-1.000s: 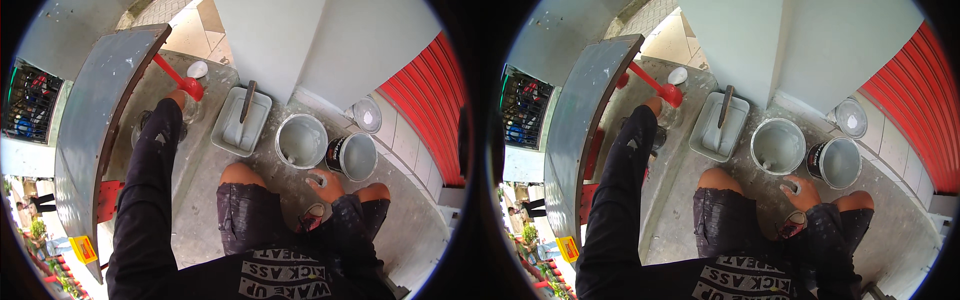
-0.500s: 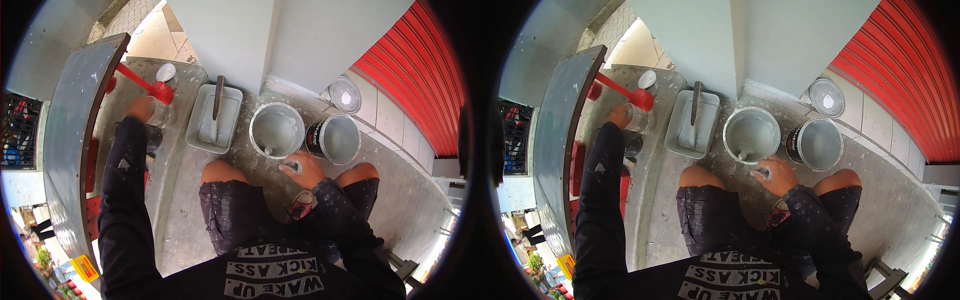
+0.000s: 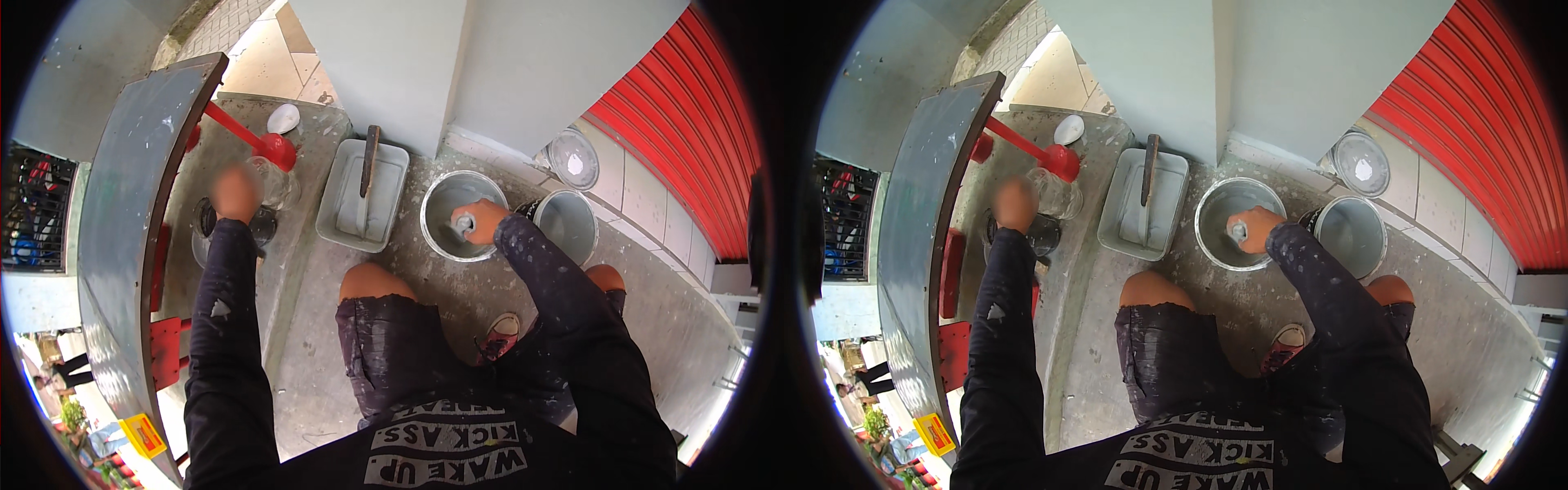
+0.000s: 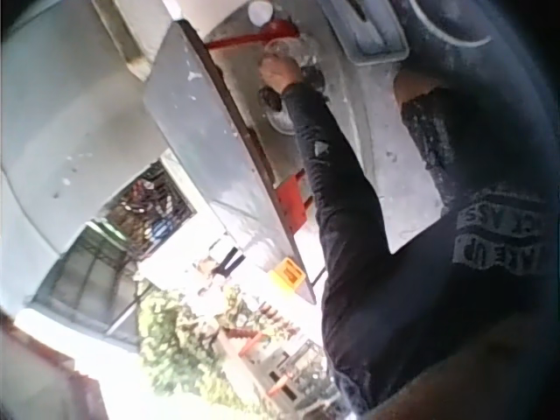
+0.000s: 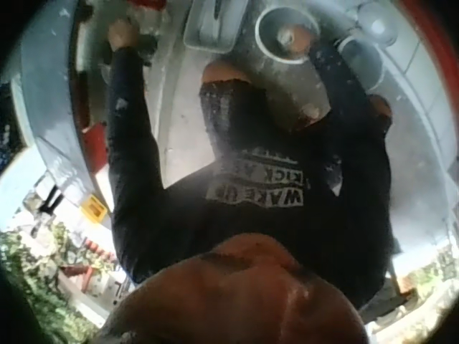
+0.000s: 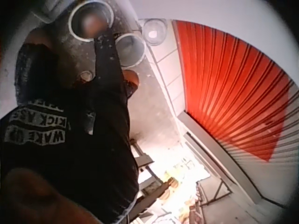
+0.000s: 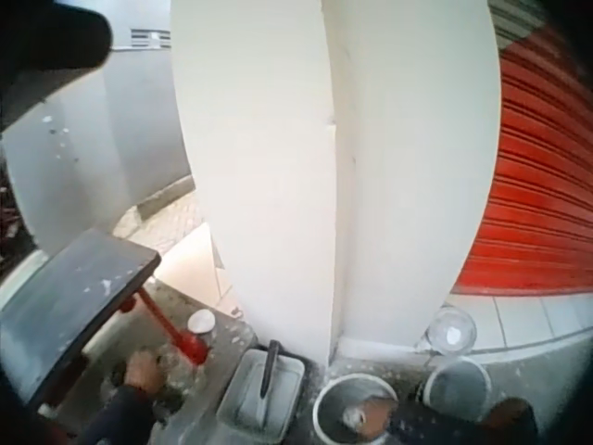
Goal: The person carries a paint bucket to a workbench and kneels. They open the bucket, stir the contents with a stick, and pour water from a jar into the paint to thin it. The person continues to stir the mixture thoroughly.
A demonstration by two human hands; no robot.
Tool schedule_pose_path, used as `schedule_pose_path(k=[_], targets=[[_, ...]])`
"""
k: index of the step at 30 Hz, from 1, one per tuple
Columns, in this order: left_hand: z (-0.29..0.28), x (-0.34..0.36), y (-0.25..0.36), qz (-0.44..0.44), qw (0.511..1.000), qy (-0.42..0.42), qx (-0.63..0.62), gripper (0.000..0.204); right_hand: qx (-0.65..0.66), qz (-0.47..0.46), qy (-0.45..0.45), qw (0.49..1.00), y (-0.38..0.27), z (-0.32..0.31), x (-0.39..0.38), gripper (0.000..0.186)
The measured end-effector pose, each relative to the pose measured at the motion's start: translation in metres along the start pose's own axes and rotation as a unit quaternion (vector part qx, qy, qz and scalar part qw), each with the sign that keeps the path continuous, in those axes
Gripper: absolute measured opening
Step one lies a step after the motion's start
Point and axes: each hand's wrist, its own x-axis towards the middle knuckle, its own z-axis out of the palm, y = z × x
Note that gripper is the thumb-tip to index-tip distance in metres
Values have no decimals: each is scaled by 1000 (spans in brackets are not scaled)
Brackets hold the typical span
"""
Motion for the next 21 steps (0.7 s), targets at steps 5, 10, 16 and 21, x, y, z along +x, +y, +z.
schedule_pose_path(k=[5,10,16,21], targets=[[-12,-23,40,5,998,21,-54,26,-49,7,151,987,9,-9,-20,35],[10,-52,38,66,983,119,-126,27,-72,-17,162,984,-10,-15,-15,36],[34,-97,55,-6,990,-69,-127,20,-109,8,82,991,-6,16,2,32],[81,-175,33,-34,979,-49,-194,19,-69,-29,42,996,-18,27,-7,29]])
